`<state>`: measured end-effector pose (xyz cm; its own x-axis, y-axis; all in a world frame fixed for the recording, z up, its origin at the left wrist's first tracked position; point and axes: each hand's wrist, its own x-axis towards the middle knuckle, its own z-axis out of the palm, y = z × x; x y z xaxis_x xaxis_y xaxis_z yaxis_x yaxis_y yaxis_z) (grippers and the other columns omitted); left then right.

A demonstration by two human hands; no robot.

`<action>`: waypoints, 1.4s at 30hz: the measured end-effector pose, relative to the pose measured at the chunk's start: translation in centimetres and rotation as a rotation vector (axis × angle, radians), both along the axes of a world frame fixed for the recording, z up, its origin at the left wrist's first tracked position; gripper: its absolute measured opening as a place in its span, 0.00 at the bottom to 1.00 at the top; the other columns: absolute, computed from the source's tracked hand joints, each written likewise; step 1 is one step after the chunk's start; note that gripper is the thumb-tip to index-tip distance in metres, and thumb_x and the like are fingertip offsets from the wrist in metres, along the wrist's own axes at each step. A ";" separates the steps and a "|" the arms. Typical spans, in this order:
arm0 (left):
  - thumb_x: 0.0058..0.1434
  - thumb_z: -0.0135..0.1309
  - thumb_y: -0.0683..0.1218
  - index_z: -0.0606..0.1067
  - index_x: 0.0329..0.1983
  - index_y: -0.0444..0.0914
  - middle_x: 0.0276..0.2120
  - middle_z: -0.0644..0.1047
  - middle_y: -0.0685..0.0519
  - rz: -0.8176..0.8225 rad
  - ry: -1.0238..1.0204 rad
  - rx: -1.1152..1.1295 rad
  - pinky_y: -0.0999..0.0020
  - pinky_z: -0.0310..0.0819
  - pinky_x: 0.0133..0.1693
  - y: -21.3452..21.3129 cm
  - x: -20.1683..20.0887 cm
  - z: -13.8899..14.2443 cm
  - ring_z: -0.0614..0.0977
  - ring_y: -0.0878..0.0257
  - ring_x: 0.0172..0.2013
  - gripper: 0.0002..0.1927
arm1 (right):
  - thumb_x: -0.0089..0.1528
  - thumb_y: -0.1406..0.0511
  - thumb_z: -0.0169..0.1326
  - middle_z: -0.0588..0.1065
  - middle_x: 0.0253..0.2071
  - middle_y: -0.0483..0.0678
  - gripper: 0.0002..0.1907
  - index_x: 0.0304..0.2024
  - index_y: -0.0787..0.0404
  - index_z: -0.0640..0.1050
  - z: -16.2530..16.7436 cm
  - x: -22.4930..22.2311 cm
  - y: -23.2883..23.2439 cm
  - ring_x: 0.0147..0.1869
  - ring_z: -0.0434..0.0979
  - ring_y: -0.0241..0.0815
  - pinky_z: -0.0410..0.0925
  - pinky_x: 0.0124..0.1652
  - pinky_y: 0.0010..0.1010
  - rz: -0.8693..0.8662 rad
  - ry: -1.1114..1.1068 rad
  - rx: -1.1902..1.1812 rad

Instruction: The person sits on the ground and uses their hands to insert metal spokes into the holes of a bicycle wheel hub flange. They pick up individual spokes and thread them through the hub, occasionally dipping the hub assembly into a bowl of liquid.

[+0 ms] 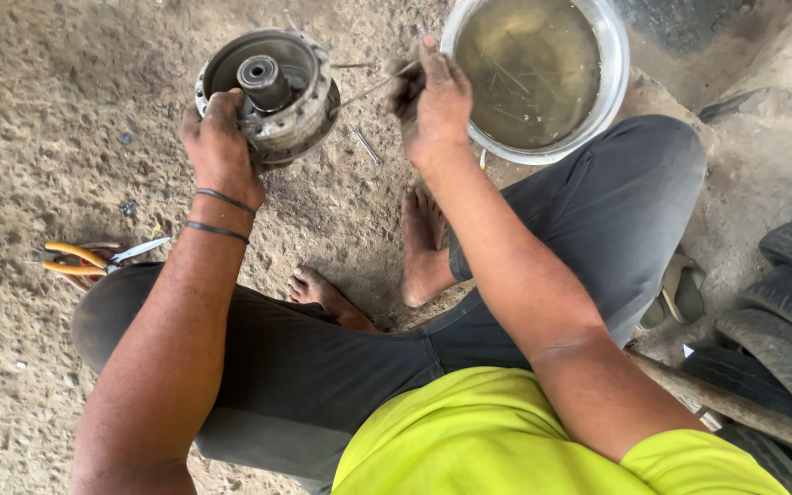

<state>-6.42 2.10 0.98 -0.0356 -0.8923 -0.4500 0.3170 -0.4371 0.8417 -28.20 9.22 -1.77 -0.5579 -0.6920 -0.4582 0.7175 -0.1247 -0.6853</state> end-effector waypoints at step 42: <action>0.59 0.54 0.42 0.73 0.43 0.32 0.36 0.77 0.46 0.014 0.105 0.008 0.50 0.87 0.30 -0.9 0.3 1.1 0.84 0.52 0.33 0.12 | 0.65 0.73 0.48 0.83 0.37 0.52 0.11 0.48 0.62 0.77 -5.7 -0.9 1.0 0.19 0.65 0.35 0.60 0.17 0.23 0.167 0.564 0.334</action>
<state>-6.14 1.18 2.05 -0.0710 -0.8895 -0.4515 0.4094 -0.4387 0.8000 -29.06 10.18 -7.46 -0.6724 -0.6613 -0.3323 0.2300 0.2401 -0.9431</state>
